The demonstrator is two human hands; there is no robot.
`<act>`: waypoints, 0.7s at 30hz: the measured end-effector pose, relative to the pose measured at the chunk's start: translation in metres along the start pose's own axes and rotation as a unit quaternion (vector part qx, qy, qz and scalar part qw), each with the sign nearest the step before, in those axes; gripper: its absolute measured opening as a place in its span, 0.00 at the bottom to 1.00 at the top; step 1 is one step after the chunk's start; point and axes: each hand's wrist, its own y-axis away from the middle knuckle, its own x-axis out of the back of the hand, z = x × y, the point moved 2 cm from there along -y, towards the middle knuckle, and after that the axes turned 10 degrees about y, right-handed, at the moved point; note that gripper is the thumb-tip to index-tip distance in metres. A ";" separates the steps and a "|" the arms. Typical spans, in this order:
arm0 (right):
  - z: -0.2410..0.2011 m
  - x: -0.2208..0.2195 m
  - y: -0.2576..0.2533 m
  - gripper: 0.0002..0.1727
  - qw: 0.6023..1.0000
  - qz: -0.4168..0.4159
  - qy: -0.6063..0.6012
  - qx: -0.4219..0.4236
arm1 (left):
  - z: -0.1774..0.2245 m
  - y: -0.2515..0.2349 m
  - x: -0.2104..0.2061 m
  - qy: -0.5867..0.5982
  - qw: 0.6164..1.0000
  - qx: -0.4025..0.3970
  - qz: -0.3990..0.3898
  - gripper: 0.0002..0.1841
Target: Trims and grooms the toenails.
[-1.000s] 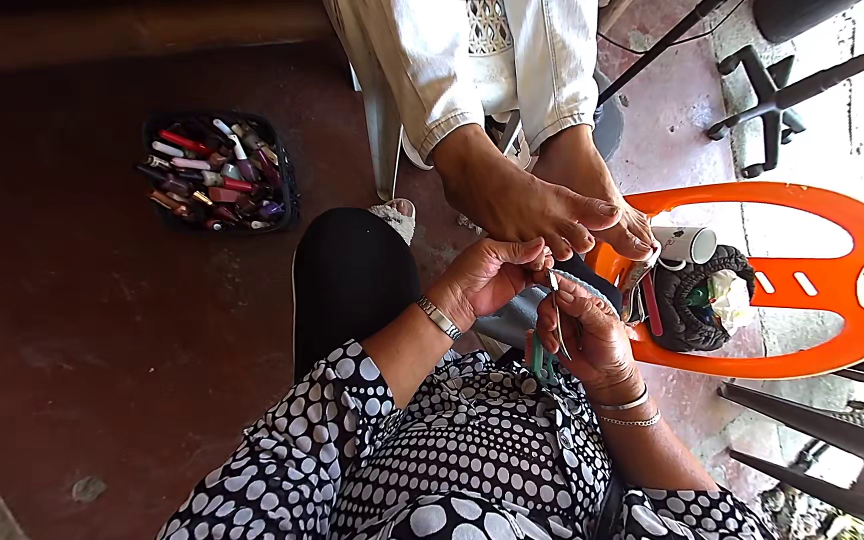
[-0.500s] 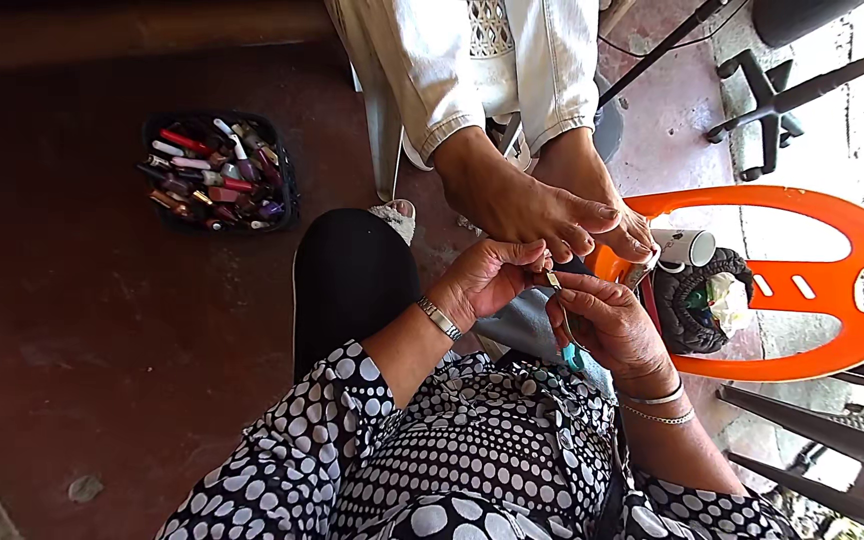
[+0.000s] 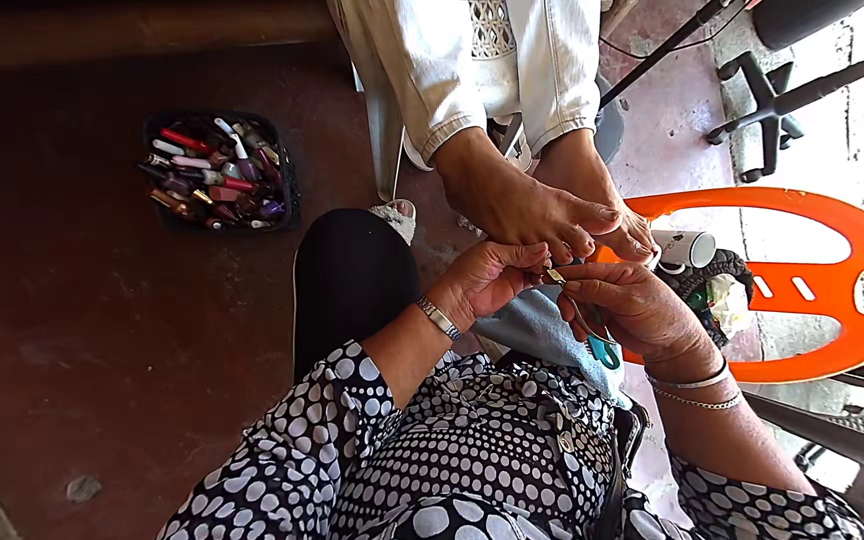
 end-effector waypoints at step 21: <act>-0.004 0.011 -0.007 0.09 0.931 0.032 0.316 0.180 | 0.001 0.002 -0.001 0.003 1.000 0.015 0.003 0.09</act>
